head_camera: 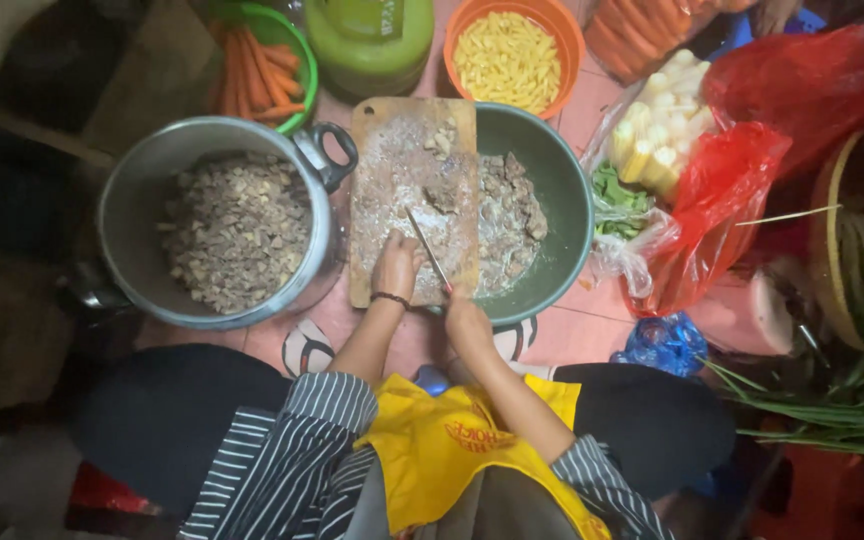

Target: Chopping cooked meat or offal on a wooden board and transferring it to a pot.

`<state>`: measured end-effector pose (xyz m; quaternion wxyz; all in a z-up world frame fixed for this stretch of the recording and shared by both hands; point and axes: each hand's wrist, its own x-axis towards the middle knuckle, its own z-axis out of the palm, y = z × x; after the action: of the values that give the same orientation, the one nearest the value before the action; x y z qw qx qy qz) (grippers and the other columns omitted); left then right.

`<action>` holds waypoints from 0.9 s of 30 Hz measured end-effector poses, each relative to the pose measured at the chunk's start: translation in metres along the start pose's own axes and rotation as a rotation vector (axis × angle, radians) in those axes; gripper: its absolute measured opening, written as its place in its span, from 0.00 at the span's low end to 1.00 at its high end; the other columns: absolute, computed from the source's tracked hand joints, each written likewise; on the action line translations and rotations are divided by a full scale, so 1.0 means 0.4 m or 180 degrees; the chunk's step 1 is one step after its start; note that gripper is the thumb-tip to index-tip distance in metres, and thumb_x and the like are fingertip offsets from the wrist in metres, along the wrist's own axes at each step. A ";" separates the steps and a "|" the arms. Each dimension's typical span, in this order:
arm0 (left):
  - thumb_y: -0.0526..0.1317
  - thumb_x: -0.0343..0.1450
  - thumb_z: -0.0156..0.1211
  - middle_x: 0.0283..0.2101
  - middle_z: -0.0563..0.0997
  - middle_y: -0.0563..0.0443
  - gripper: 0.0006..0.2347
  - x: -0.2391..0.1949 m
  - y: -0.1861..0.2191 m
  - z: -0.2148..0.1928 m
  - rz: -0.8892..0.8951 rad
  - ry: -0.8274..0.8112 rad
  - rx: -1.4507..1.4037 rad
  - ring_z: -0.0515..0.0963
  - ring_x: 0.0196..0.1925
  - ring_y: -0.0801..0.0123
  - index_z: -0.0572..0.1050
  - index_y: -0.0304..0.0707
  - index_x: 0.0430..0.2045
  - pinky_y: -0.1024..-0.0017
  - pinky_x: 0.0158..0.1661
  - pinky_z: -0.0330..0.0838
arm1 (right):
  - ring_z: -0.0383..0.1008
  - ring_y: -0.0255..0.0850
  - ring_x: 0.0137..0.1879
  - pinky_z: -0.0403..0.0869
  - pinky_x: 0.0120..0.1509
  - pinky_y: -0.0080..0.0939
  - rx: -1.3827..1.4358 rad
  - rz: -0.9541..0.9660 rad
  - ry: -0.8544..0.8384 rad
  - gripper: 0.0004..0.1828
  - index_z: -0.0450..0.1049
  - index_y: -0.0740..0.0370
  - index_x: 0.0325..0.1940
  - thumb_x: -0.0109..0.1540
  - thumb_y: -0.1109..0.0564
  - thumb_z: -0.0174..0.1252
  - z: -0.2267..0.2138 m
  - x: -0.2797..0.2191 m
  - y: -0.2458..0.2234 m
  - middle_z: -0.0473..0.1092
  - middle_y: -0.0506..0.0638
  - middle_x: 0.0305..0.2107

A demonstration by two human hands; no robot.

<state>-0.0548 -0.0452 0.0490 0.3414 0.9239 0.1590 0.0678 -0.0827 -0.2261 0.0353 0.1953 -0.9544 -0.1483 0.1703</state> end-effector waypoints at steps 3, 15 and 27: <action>0.33 0.63 0.67 0.51 0.75 0.29 0.14 -0.017 -0.004 -0.008 -0.0110 0.0026 -0.0212 0.78 0.46 0.39 0.78 0.37 0.42 0.52 0.45 0.74 | 0.77 0.71 0.42 0.72 0.47 0.70 0.0048 0.0596 -0.0512 0.12 0.60 0.62 0.54 0.68 0.55 0.40 -0.032 -0.053 0.004 0.74 0.75 0.33; 0.32 0.67 0.61 0.44 0.78 0.36 0.08 -0.023 -0.061 0.086 0.0212 0.0253 0.0160 0.78 0.47 0.42 0.76 0.32 0.37 0.52 0.47 0.74 | 0.77 0.71 0.41 0.71 0.43 0.69 -0.0162 0.0289 -0.0629 0.16 0.59 0.63 0.53 0.72 0.48 0.35 -0.194 -0.140 -0.062 0.75 0.74 0.31; 0.36 0.70 0.61 0.42 0.78 0.37 0.05 -0.006 -0.058 0.067 0.0127 0.0390 -0.0070 0.78 0.46 0.43 0.78 0.34 0.33 0.52 0.47 0.73 | 0.76 0.69 0.34 0.72 0.38 0.69 -0.0039 -0.0496 0.0205 0.13 0.64 0.66 0.53 0.67 0.59 0.39 0.053 -0.039 0.071 0.74 0.70 0.28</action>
<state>-0.0566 -0.0458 0.0137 0.3398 0.9172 0.1605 0.1328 -0.0988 -0.2496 0.0092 0.2068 -0.9461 -0.2168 0.1230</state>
